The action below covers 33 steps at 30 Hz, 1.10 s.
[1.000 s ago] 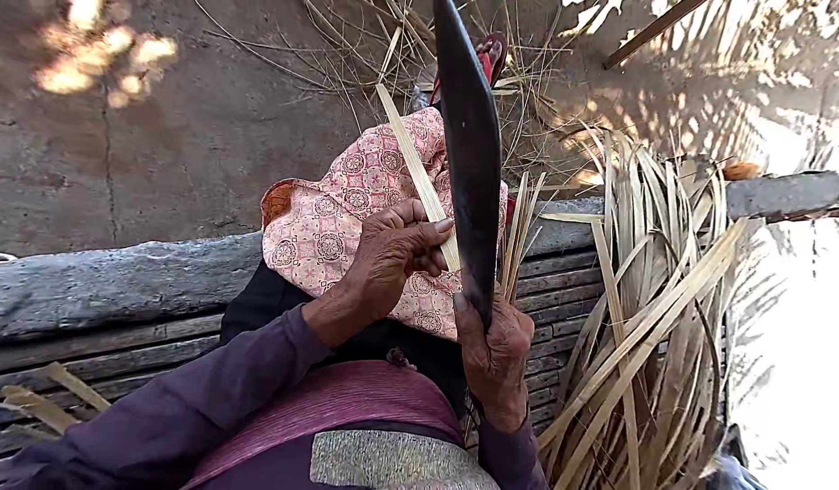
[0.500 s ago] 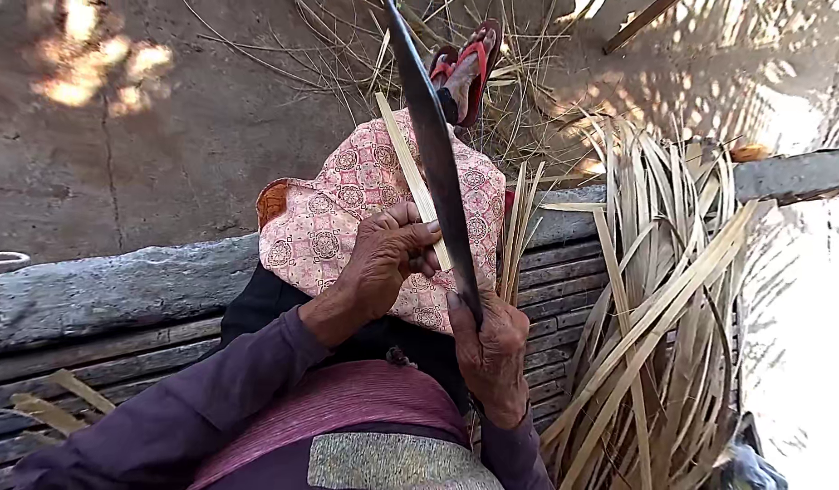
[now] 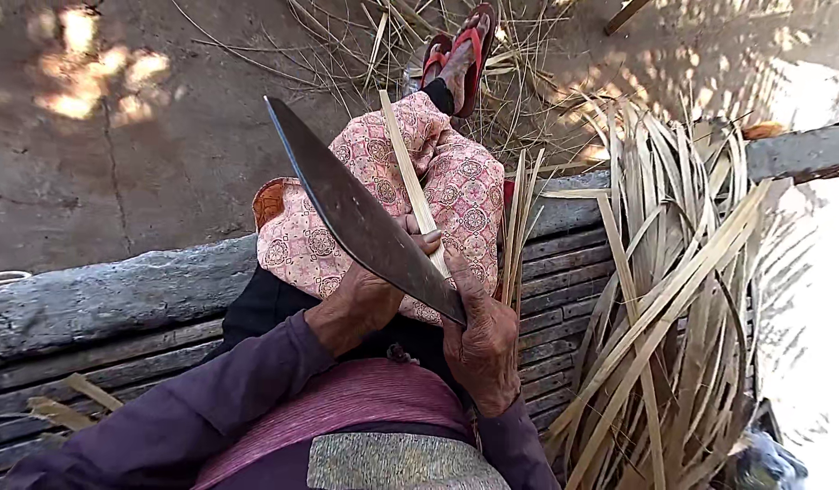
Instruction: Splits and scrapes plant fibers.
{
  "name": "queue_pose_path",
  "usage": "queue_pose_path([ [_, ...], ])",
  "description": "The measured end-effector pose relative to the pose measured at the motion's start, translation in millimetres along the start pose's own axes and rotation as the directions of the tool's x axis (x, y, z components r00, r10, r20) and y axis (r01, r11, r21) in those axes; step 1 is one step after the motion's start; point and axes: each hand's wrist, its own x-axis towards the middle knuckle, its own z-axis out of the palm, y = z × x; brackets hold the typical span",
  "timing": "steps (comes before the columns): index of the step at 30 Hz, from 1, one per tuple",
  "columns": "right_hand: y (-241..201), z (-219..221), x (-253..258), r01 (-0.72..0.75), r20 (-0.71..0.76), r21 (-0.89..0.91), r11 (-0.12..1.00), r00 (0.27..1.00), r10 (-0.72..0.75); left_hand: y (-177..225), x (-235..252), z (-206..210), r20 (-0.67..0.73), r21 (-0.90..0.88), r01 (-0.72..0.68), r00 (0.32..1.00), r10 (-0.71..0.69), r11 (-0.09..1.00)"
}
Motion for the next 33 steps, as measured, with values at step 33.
queue_pose_path([
  [33,23.7,-30.2,36.7,-0.004,0.026,0.057,0.998,1.000,0.002,6.1,-16.5,-10.3,0.146,-0.228,0.109,0.986,-0.077,0.968],
])
